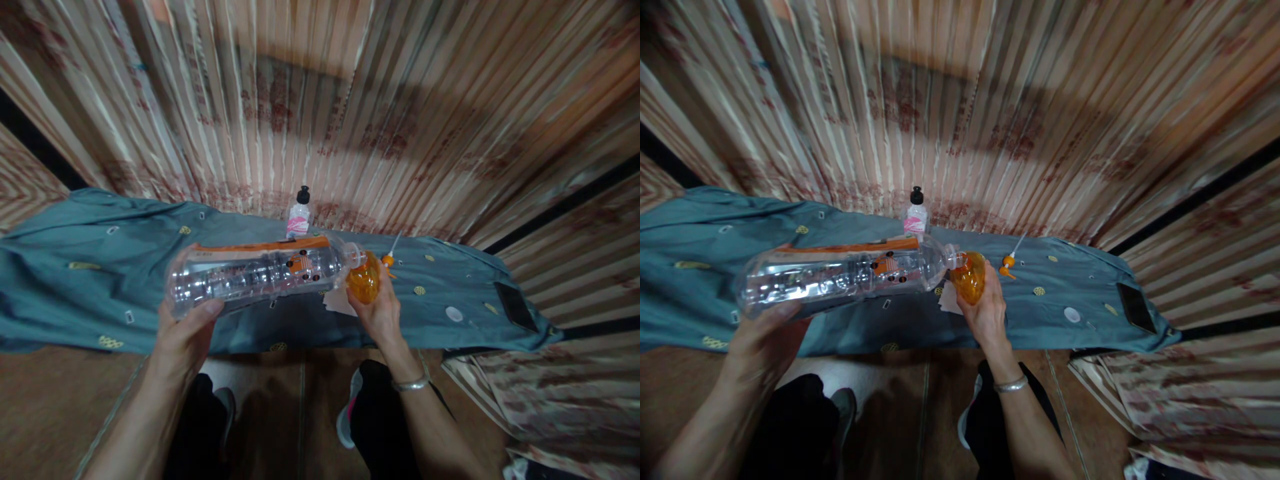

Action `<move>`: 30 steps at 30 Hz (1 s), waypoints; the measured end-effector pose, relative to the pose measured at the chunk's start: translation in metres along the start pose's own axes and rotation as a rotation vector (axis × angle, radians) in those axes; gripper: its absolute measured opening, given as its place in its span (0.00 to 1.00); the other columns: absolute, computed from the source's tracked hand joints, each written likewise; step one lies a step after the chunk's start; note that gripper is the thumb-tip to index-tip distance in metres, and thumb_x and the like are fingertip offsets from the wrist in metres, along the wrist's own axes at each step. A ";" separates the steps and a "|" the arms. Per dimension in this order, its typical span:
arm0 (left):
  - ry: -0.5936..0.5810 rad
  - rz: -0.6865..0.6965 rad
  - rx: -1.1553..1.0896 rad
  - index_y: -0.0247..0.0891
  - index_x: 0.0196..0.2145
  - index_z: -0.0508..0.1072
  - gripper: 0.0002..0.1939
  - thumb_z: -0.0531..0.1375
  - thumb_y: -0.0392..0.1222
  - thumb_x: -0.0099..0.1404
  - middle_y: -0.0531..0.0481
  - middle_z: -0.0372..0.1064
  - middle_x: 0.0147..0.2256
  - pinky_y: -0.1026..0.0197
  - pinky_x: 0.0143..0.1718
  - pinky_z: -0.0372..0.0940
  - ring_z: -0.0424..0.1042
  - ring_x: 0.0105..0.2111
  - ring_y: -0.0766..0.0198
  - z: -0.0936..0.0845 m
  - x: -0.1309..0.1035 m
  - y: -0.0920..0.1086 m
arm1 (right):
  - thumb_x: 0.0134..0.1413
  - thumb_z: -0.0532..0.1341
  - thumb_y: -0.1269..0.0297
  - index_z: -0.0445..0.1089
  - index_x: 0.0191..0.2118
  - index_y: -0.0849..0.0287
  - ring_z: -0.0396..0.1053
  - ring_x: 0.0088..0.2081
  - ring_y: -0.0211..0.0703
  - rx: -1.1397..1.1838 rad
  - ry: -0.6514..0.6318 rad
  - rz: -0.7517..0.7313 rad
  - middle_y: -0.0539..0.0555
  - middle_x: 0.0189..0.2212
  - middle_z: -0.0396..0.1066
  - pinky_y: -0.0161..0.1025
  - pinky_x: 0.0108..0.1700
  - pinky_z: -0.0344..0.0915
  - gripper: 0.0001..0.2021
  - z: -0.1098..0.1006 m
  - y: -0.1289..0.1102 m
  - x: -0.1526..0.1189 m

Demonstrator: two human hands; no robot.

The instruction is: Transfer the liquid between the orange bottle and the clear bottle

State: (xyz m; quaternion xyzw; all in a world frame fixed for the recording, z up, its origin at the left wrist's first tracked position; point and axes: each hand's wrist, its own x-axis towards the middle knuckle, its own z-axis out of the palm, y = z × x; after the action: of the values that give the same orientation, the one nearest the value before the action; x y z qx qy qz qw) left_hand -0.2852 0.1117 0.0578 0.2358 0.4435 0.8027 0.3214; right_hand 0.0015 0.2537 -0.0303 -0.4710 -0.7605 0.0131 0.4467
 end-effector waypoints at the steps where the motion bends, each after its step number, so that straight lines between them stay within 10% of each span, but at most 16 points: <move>1: 0.002 0.002 -0.002 0.50 0.47 0.84 0.39 0.84 0.47 0.34 0.51 0.80 0.45 0.53 0.48 0.78 0.80 0.42 0.54 0.000 0.000 0.000 | 0.61 0.69 0.54 0.56 0.75 0.61 0.71 0.68 0.61 0.000 -0.005 0.003 0.69 0.67 0.71 0.60 0.69 0.71 0.42 0.000 0.000 0.000; 30: -0.048 0.015 0.010 0.50 0.49 0.83 0.38 0.84 0.46 0.37 0.50 0.80 0.45 0.51 0.47 0.78 0.81 0.41 0.53 -0.005 0.002 -0.003 | 0.59 0.70 0.56 0.55 0.76 0.60 0.71 0.68 0.61 -0.018 -0.017 0.005 0.69 0.68 0.71 0.60 0.68 0.72 0.44 0.000 0.002 0.000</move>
State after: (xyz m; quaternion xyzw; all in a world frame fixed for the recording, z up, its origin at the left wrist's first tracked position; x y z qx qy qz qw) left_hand -0.2893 0.1112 0.0530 0.2599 0.4379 0.7971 0.3245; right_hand 0.0032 0.2544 -0.0311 -0.4769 -0.7631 0.0117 0.4360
